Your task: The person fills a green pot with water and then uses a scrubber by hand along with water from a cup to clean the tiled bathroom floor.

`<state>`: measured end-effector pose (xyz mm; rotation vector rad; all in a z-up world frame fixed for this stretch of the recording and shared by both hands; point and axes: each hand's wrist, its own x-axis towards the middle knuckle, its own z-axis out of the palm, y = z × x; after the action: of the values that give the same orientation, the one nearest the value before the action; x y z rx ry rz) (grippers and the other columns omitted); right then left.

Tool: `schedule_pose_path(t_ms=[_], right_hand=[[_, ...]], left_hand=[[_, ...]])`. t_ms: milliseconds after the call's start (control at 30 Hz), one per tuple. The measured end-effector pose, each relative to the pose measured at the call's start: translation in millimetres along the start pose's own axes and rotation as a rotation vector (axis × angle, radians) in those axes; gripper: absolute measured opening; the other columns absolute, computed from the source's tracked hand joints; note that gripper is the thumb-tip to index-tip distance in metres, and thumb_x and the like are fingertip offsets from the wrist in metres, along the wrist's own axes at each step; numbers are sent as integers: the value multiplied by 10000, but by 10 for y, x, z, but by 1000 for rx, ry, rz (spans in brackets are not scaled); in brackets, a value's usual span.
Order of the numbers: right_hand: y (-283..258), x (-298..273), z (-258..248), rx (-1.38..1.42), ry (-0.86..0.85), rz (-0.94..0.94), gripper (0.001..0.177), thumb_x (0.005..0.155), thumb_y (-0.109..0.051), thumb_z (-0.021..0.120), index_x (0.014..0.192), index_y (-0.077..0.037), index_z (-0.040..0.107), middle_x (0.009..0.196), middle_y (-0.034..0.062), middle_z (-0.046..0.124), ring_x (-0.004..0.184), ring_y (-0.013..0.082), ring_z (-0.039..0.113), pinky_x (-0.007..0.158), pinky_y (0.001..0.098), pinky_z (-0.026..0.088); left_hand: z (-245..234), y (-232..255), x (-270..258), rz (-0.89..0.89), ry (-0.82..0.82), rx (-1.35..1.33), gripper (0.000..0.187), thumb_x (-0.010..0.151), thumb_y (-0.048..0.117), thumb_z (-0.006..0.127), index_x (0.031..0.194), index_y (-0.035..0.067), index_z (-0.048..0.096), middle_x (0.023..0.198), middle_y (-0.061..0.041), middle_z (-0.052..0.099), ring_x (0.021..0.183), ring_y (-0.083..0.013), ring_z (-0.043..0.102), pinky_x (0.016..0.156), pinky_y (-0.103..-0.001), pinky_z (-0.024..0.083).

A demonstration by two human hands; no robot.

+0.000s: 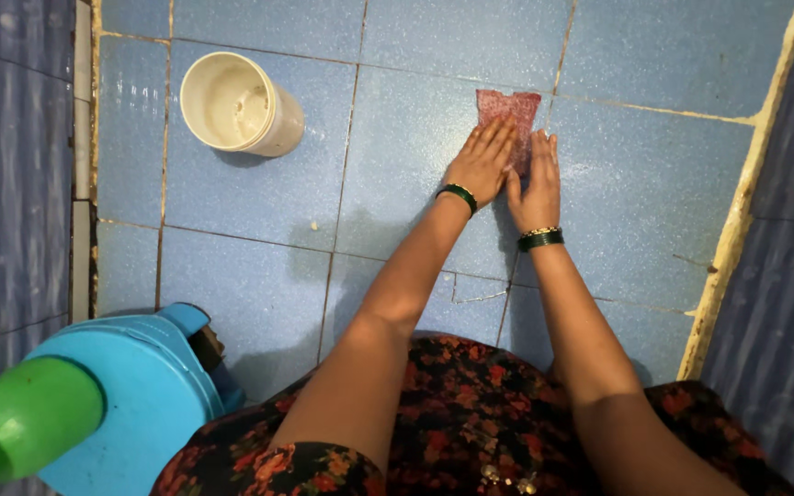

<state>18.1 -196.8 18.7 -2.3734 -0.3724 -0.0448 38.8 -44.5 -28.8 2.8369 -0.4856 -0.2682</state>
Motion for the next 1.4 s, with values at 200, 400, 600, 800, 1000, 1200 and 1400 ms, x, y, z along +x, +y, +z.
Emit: schedule_pose_path(t_ms=[200, 400, 600, 800, 1000, 1200, 1400], right_hand=[[85, -44, -141, 0, 21, 47, 726, 940, -17, 649, 1595, 31, 341, 1651, 254, 374, 1577, 439, 254, 1299, 487, 258], [192, -88, -152, 2, 33, 98, 729, 957, -31, 651, 1609, 15, 328, 1658, 235, 369, 1574, 438, 251, 1291, 486, 257], [77, -53, -22, 16, 26, 74, 732, 950, -44, 658, 1604, 12, 335, 1652, 242, 368, 1565, 432, 257, 1280, 481, 258], [0, -12, -69, 40, 40, 66, 710, 950, -50, 650, 1589, 21, 347, 1644, 254, 373, 1568, 433, 263, 1288, 480, 257], [24, -19, -144, 31, 36, 106, 714, 947, -59, 657, 1583, 22, 343, 1636, 257, 373, 1556, 445, 256, 1272, 487, 254], [-40, 37, 46, 53, 1, 84, 726, 937, -53, 644, 1593, 4, 337, 1640, 254, 360, 1553, 426, 266, 1267, 474, 270], [-270, 387, 313, -107, -242, -88, 699, 967, -208, 642, 1580, -19, 366, 1656, 196, 325, 1557, 398, 228, 1256, 528, 207]], left_hand=[[-147, -624, -6, -282, -21, 52, 730, 1065, 481, 424, 1600, 11, 260, 1690, -187, 175, 1570, -359, 117, 1274, -510, 135], [-413, -815, -205, -471, 35, 34, 730, 1031, 455, 384, 1576, -4, 227, 1681, -179, 125, 1546, -369, 74, 1236, -507, 97], [-140, -34, -144, -191, -137, 47, 696, 1083, 446, 406, 1635, 48, 260, 1707, -164, 167, 1591, -383, 89, 1308, -503, 96], [82, -56, -77, -228, 27, 26, 651, 1048, 367, 407, 1618, 94, 255, 1713, -94, 175, 1579, -285, 123, 1273, -497, 120], [-157, -674, -188, -583, 146, -67, 743, 1021, 407, 438, 1594, -8, 210, 1709, -172, 126, 1571, -338, 100, 1248, -491, 109], [-92, -517, -25, -141, 269, -497, 702, 994, 163, 538, 1593, -52, 242, 1687, -255, 173, 1567, -438, 138, 1293, -475, 191], [-287, -582, -244, -285, 344, -422, 639, 992, 162, 605, 1532, -33, 324, 1650, -260, 202, 1549, -457, 177, 1277, -477, 245]])
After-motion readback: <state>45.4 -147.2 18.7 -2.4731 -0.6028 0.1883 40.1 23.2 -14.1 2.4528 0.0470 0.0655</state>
